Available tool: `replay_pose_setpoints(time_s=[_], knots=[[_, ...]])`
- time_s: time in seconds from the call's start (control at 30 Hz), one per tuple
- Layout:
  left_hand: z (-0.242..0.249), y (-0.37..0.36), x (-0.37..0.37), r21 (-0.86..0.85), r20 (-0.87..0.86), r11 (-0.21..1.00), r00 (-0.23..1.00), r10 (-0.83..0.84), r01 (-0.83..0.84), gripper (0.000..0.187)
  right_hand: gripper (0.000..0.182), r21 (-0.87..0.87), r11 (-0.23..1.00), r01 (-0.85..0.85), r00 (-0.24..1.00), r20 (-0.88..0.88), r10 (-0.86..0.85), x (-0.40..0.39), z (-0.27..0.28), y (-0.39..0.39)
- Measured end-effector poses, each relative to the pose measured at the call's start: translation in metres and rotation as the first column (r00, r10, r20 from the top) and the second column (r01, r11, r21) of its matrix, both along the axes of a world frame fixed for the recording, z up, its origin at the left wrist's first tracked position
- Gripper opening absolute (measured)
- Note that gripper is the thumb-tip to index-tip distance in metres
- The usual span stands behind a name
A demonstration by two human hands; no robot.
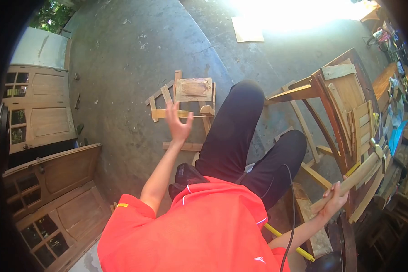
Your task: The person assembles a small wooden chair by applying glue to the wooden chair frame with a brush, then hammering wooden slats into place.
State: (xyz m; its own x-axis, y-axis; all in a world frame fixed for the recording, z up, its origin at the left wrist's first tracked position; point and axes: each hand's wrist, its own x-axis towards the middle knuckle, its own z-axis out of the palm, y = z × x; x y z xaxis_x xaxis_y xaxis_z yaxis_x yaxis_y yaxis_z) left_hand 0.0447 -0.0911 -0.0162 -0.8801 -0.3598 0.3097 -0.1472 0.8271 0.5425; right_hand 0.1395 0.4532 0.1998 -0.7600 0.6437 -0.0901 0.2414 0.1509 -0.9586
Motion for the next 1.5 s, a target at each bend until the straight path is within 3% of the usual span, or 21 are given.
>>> replay_pose_setpoints(time_s=[0.03,0.13,0.33,0.37,0.47,0.57,0.7,0.83,0.97,1.17,1.5], knots=[[-0.001,0.01,-0.007,0.174,0.033,0.98,0.994,-0.102,0.095,0.077,0.04,0.037,0.999,-0.006,1.0,0.001,0.006,0.0,-0.004,-0.001],[-0.012,0.037,-0.026,0.405,0.231,0.907,0.947,-0.223,0.115,0.075,0.039,0.094,0.996,0.006,0.999,-0.034,-0.003,0.004,-0.006,-0.002],[-0.071,0.047,-0.041,0.328,0.213,0.944,0.972,-0.103,0.028,0.061,0.034,-0.019,0.998,0.067,0.959,-0.274,-0.069,0.024,-0.004,0.008],[-0.077,0.046,-0.042,0.396,0.22,0.917,0.966,-0.137,0.04,0.051,0.033,-0.054,0.994,0.091,0.939,-0.327,-0.104,0.026,-0.004,0.008],[-0.075,0.038,-0.046,0.457,0.232,0.885,0.948,-0.216,0.089,0.042,0.034,0.118,0.973,0.197,0.912,-0.387,-0.137,0.033,-0.006,0.014],[-0.061,0.025,-0.048,0.44,0.233,0.888,0.937,-0.259,0.136,0.037,0.034,0.02,0.995,0.103,0.934,-0.347,-0.089,0.033,0.016,0.017],[-0.066,-0.007,-0.047,0.511,0.276,0.841,0.892,-0.358,0.179,0.036,0.032,-0.066,0.988,0.138,0.959,-0.242,-0.15,0.042,0.0,0.026],[-0.048,-0.018,-0.031,0.564,0.365,0.802,0.813,-0.454,0.195,0.038,0.027,-0.084,0.985,0.151,0.961,-0.221,-0.166,0.051,-0.029,0.022],[-0.047,-0.005,-0.008,0.494,0.322,0.818,0.813,-0.486,0.294,0.039,0.027,-0.075,0.983,0.169,0.969,-0.168,-0.179,0.056,-0.042,0.019],[-0.058,0.022,0.006,0.46,0.233,0.875,0.93,-0.284,0.152,0.041,0.025,-0.111,0.984,0.138,0.972,-0.175,-0.156,0.053,-0.055,0.028],[-0.065,0.052,-0.021,0.466,0.142,0.884,0.983,-0.118,0.039,0.043,0.027,-0.063,0.993,0.105,0.98,-0.161,-0.113,0.046,-0.056,0.03]])
